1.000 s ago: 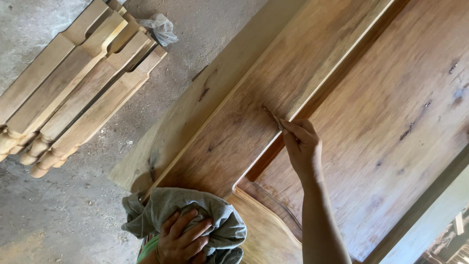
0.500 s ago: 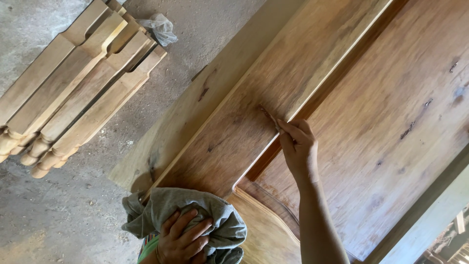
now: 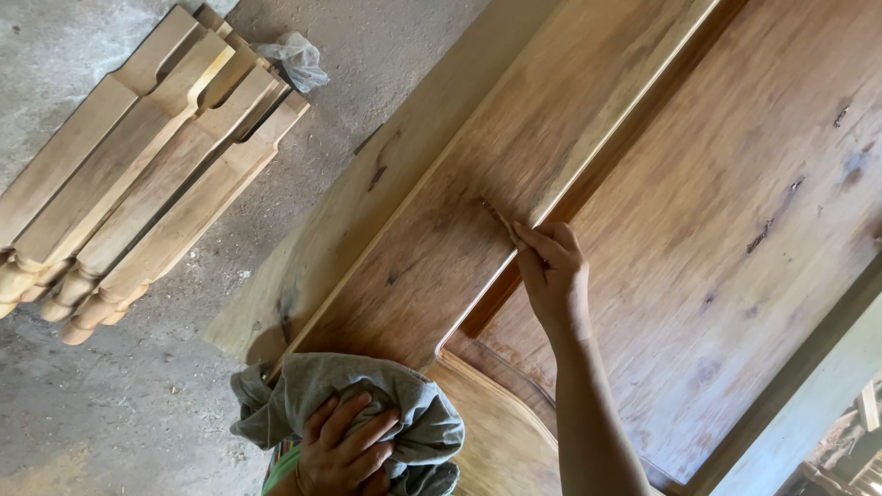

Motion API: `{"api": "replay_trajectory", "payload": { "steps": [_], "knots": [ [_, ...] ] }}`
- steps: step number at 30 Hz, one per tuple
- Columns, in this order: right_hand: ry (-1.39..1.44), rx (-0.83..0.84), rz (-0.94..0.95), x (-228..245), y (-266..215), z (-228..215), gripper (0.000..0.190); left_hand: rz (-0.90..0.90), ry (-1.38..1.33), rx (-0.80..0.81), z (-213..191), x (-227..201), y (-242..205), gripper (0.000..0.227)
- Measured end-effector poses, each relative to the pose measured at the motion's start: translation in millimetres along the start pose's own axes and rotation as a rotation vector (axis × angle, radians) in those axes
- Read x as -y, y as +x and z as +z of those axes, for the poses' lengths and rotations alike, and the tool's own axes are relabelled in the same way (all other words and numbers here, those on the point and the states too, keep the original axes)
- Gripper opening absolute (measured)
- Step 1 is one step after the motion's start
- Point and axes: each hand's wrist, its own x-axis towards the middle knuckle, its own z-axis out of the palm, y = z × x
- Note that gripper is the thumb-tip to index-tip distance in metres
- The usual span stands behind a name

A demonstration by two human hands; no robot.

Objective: Applying wood filler or stain to knots in a wooden panel using a small brush.

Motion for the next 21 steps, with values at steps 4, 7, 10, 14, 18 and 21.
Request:
{"api": "replay_trajectory", "payload": {
  "steps": [4,7,10,14,18,21],
  "knots": [
    [-0.078,0.015,0.01,12.2,3.2,-3.8,0.021,0.018,-0.002,0.013,0.3,2.5,-4.1,0.032],
    [-0.14,0.009,-0.027,15.7,3.4,-5.0,0.02,0.015,-0.005,0.015,-0.4,1.6,-1.8,0.029],
    [-0.244,-0.001,-0.074,22.5,2.3,-6.4,0.02,-0.014,0.002,0.018,-2.6,-2.0,3.9,0.022],
    [-0.348,-0.037,-0.151,24.4,-0.4,-5.5,0.022,-0.004,-0.004,0.022,-1.1,-0.3,-0.1,0.024],
    [-0.385,-0.037,-0.197,25.8,-1.1,-6.7,0.022,0.012,-0.009,0.029,1.2,1.8,-5.4,0.029],
    [-0.357,0.008,-0.167,22.2,0.5,-10.1,0.023,-0.001,-0.004,0.018,0.4,-1.3,-1.9,0.026]
  ]
}}
